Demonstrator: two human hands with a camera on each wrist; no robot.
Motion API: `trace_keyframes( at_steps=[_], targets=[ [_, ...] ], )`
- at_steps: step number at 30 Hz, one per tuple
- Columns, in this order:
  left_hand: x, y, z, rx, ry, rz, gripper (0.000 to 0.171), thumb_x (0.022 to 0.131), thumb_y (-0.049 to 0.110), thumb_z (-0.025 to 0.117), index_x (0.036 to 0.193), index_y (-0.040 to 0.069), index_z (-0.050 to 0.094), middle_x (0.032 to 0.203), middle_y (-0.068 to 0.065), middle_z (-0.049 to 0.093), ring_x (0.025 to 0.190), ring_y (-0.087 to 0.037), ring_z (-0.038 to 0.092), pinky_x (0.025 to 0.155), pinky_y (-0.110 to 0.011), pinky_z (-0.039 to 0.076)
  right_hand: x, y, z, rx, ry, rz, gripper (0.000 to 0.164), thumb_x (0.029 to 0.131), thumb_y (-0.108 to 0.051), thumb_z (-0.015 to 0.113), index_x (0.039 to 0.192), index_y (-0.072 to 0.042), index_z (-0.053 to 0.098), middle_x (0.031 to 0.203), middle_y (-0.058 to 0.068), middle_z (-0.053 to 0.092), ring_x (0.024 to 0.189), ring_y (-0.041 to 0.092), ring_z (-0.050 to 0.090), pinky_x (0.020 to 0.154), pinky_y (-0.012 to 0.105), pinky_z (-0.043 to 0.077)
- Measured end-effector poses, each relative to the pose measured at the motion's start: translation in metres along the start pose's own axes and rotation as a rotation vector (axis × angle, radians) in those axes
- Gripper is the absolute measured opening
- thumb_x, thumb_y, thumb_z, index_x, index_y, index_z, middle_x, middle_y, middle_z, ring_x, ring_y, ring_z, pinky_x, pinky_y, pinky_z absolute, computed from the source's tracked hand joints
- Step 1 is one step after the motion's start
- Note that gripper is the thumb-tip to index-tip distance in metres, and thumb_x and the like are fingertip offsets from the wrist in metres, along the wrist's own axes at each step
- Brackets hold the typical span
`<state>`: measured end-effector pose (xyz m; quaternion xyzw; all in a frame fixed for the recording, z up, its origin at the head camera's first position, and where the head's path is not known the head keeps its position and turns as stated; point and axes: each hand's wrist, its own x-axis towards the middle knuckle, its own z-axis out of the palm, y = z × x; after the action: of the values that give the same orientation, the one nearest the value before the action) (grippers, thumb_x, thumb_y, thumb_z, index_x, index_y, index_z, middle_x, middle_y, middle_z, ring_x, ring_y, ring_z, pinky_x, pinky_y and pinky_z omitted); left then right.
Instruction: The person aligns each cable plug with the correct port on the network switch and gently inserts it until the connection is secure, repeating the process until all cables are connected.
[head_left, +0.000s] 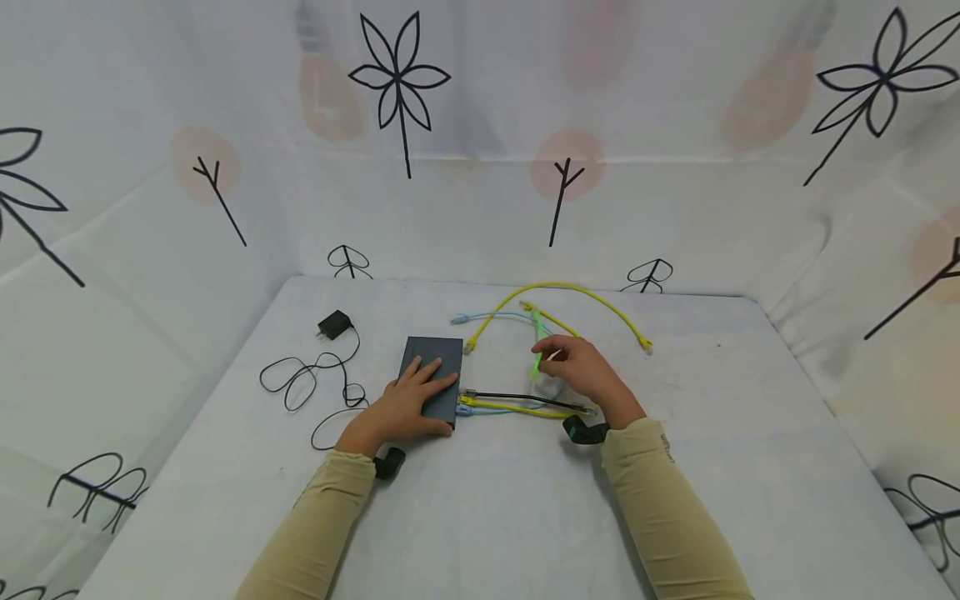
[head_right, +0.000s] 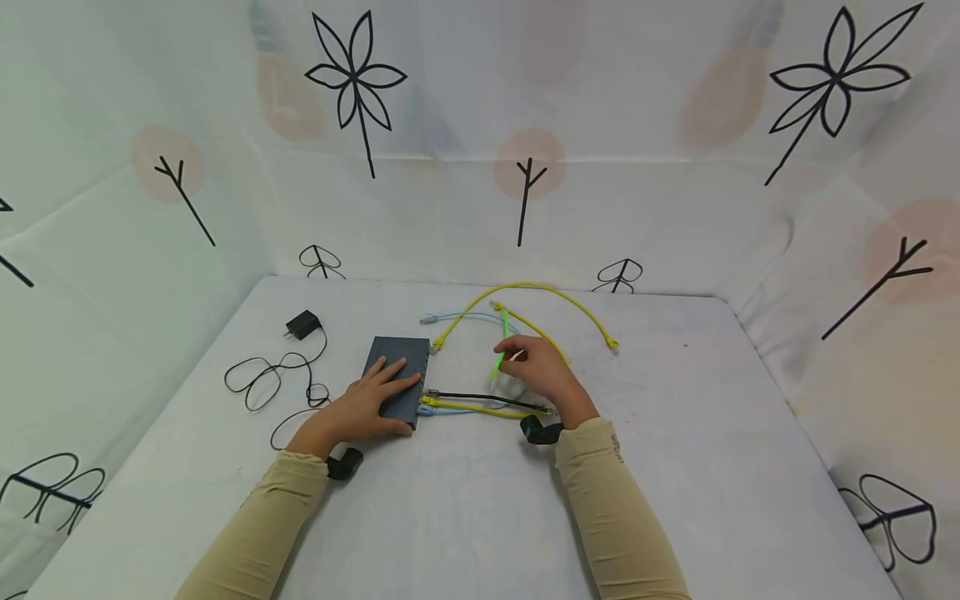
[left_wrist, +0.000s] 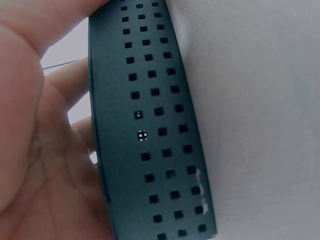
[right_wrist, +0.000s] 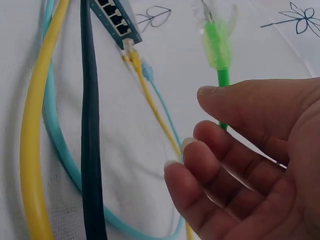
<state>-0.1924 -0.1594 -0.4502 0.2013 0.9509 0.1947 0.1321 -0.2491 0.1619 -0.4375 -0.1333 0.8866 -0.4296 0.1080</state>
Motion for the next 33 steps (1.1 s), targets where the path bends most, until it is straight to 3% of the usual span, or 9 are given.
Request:
trace_keyframes(
  at_steps=[11,21,28,33],
  targets=[
    [0.001,-0.002,0.002,0.004,0.005,0.002,0.086,0.080,0.056,0.072,0.152,0.035,0.030,0.164,-0.001,0.012,0.152,-0.033,-0.004,0.111,-0.068,0.021,-0.004,-0.007,-0.001,-0.217,0.160,-0.163,0.024,0.095,-0.020,0.062,0.117,-0.012,0.065,0.103,0.006,0.067,0.083,0.018,0.060,0.067,0.032,0.047],
    [0.002,-0.002,0.002,0.005,0.002,0.001,0.086,0.080,0.055,0.072,0.152,0.035,0.031,0.164,-0.002,0.012,0.151,-0.034,-0.004,0.111,-0.068,0.021,-0.010,-0.020,-0.007,-0.197,0.361,-0.315,0.021,0.094,-0.026,0.065,0.111,-0.015,0.069,0.093,0.002,0.065,0.075,0.015,0.056,0.065,0.033,0.045],
    [0.002,-0.002,0.002,0.009,0.002,0.001,0.086,0.080,0.056,0.072,0.152,0.035,0.031,0.164,-0.002,0.012,0.151,-0.034,-0.004,0.111,-0.068,0.021,-0.012,-0.026,-0.011,-0.165,0.551,-0.481,0.014,0.088,-0.015,0.072,0.101,-0.009,0.073,0.090,0.004,0.065,0.073,0.013,0.059,0.063,0.029,0.047],
    [0.001,-0.001,0.002,0.007,0.003,0.000,0.086,0.080,0.055,0.072,0.152,0.034,0.031,0.164,-0.002,0.012,0.151,-0.034,-0.004,0.111,-0.068,0.021,-0.013,-0.028,-0.014,-0.169,0.654,-0.499,0.007,0.087,-0.014,0.073,0.092,-0.009,0.072,0.090,0.004,0.067,0.068,0.012,0.057,0.059,0.026,0.045]
  ],
)
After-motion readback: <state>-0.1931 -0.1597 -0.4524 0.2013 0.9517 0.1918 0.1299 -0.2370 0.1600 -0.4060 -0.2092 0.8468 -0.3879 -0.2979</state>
